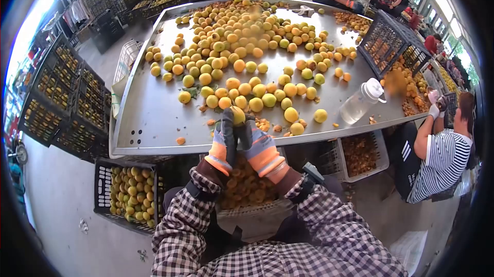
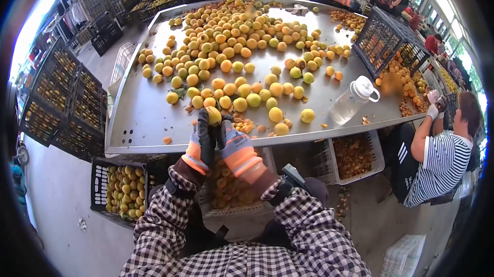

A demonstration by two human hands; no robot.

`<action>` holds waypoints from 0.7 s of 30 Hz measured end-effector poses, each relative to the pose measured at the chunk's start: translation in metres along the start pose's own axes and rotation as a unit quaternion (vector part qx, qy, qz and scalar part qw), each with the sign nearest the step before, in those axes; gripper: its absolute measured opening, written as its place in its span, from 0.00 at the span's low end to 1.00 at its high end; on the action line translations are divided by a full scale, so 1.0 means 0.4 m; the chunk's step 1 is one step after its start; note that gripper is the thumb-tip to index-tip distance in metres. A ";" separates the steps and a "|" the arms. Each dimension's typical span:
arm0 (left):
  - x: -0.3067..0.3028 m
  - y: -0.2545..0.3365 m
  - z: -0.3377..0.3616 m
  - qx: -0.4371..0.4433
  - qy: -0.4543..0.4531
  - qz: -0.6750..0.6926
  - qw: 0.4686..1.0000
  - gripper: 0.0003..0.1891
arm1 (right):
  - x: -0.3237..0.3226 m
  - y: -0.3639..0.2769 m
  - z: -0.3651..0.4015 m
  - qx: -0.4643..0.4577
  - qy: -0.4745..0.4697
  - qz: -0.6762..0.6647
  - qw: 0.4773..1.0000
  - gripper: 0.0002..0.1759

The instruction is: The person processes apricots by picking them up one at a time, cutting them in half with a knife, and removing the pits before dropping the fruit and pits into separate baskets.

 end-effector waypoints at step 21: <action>-0.004 0.052 0.004 0.048 -0.037 -0.200 0.978 0.21 | -0.078 0.020 -0.033 0.035 -0.025 0.000 0.999 0.32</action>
Point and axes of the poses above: each hand's wrist, its own z-axis away from the middle knuckle, its own x-axis out of the palm, y = z × x, the point moved 3 cm from there along -z, towards the middle knuckle, and after that the axes turned 12 degrees about -z, right-handed, at the moved point
